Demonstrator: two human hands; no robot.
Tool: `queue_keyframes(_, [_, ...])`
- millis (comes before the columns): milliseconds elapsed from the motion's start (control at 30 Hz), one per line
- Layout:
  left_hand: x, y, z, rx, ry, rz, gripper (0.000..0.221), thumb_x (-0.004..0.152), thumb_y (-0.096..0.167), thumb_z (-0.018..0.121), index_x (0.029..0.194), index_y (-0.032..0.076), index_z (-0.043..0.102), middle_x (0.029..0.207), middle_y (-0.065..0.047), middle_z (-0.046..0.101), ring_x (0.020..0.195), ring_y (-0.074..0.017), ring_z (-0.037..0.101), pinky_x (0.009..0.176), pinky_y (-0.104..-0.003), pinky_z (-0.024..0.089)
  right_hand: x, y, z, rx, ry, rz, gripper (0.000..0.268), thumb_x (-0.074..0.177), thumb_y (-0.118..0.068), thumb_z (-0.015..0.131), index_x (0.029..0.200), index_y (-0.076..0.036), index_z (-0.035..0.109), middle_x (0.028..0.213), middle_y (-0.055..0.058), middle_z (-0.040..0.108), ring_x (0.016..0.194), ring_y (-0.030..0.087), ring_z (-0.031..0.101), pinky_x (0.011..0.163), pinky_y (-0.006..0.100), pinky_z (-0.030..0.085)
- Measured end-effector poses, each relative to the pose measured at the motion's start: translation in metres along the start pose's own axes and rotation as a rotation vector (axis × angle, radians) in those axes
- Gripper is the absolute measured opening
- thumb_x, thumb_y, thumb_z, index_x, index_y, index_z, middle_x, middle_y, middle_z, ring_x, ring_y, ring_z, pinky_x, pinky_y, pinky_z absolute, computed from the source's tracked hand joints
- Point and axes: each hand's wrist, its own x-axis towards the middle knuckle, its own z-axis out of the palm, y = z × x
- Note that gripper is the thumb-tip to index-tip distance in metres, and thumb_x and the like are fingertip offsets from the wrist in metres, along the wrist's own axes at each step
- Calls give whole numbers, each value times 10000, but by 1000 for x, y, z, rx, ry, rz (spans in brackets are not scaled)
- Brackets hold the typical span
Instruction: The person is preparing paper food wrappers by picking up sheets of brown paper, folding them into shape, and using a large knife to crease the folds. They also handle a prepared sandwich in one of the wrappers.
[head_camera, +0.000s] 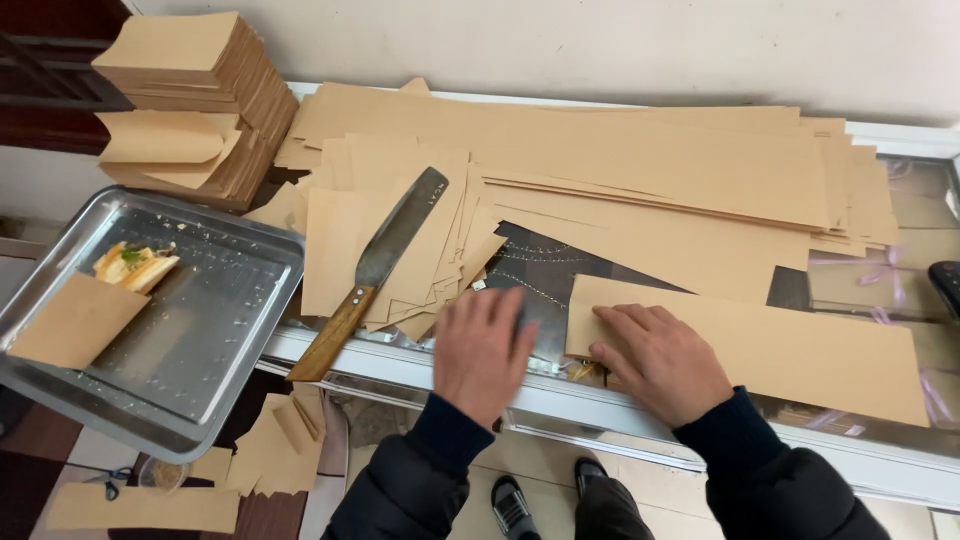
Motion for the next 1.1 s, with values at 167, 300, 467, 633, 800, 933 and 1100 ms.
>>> queue_keyframes(167, [2, -5, -9, 112, 19, -238, 632, 1152, 624, 510, 1488, 107, 650, 1041, -128, 720, 983, -342, 744, 788, -474, 587, -6, -8, 6, -98, -10, 6, 608, 1149, -617, 482, 1610, -250, 634, 1547, 72, 686, 1507, 312, 625, 1177, 431, 570])
queue_keyframes(300, [14, 18, -19, 65, -78, -313, 618, 1105, 321, 645, 1620, -5, 541, 1106, -187, 692, 968, -362, 768, 749, -489, 635, -8, -10, 8, -98, -31, -6, 645, 1146, -661, 452, 1638, -272, 602, 1555, 93, 665, 1506, 336, 614, 1167, 456, 579])
queue_keyframes(467, [20, 15, -1, -95, -197, -393, 382, 1030, 147, 710, 1396, 39, 688, 1081, -140, 660, 861, -326, 770, 701, -466, 626, -5, -12, 2, -141, -67, -42, 652, 1149, -674, 431, 1668, -302, 559, 1524, 87, 654, 1452, 333, 643, 1134, 450, 593])
queue_keyframes(633, [27, 24, -22, -546, -80, -324, 318, 1002, 127, 762, 1314, 96, 705, 1116, -154, 758, 1095, -427, 766, 912, -526, 600, -1, -13, -4, -223, -103, -93, 636, 1154, -680, 396, 1658, -328, 559, 1466, 87, 664, 1344, 342, 691, 1061, 442, 608])
queue_keyframes(800, [37, 40, -31, -568, -78, -194, 233, 1034, 95, 754, 1261, 124, 714, 1096, -164, 784, 1191, -451, 736, 1033, -532, 579, 4, -12, -4, -258, -111, -125, 648, 1140, -714, 401, 1637, -338, 577, 1445, 82, 665, 1291, 326, 701, 1031, 422, 593])
queue_keyframes(933, [42, 45, -11, -436, -107, -190, 230, 1066, 150, 738, 1283, 214, 693, 1098, -112, 765, 1160, -397, 748, 1024, -498, 560, 3, -7, -12, -230, -146, -167, 650, 1145, -694, 408, 1641, -309, 579, 1434, 108, 674, 1279, 346, 712, 1014, 428, 588])
queue_keyframes(1100, [65, 42, 16, -281, -8, -112, 183, 1053, 152, 708, 1233, 161, 682, 988, -123, 753, 1076, -376, 693, 903, -509, 514, 3, 12, 3, -190, -34, -254, 600, 1128, -701, 475, 1499, -256, 630, 1347, 103, 707, 1122, 334, 732, 893, 463, 611])
